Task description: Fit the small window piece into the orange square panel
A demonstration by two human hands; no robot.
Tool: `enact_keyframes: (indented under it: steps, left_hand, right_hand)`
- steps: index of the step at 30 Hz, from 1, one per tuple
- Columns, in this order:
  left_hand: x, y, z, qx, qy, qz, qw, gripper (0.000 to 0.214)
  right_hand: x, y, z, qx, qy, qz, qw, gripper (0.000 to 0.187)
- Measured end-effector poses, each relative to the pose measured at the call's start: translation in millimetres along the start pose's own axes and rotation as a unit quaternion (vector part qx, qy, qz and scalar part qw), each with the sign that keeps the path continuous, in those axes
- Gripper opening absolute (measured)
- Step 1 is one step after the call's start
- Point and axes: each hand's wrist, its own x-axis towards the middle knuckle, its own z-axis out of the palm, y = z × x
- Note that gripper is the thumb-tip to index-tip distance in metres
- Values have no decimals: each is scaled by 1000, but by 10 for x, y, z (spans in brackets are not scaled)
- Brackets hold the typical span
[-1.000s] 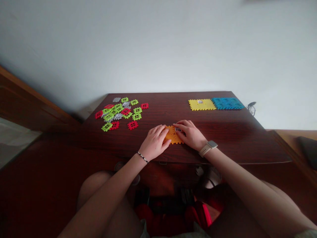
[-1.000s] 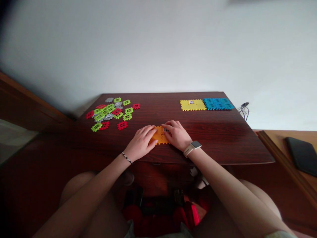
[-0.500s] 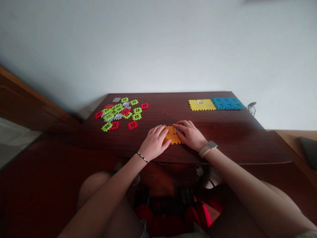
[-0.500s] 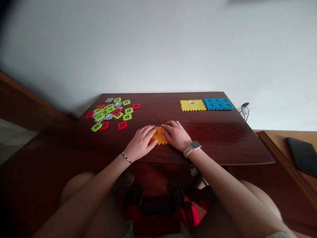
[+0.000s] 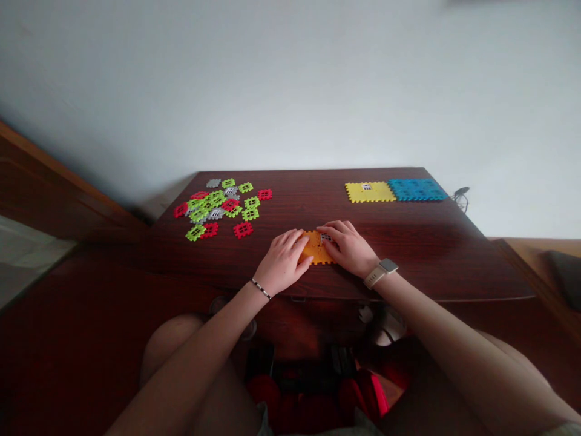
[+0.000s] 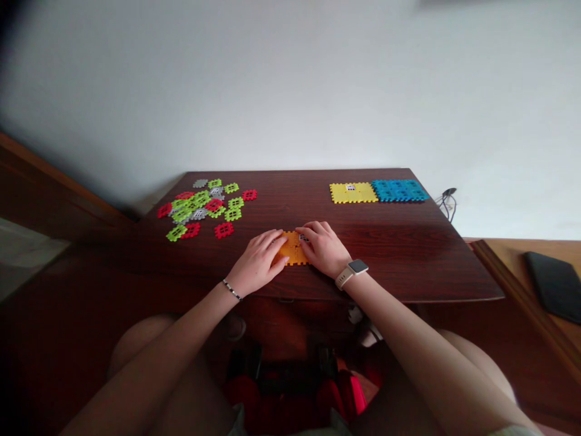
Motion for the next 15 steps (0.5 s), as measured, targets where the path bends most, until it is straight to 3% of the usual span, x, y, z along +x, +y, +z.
enact_keyframes:
  steps: [15]
  left_hand:
    - [-4, -3, 11, 3, -2, 1, 1000, 40]
  right_hand:
    - [-2, -28, -12, -6, 2, 0, 1000, 38]
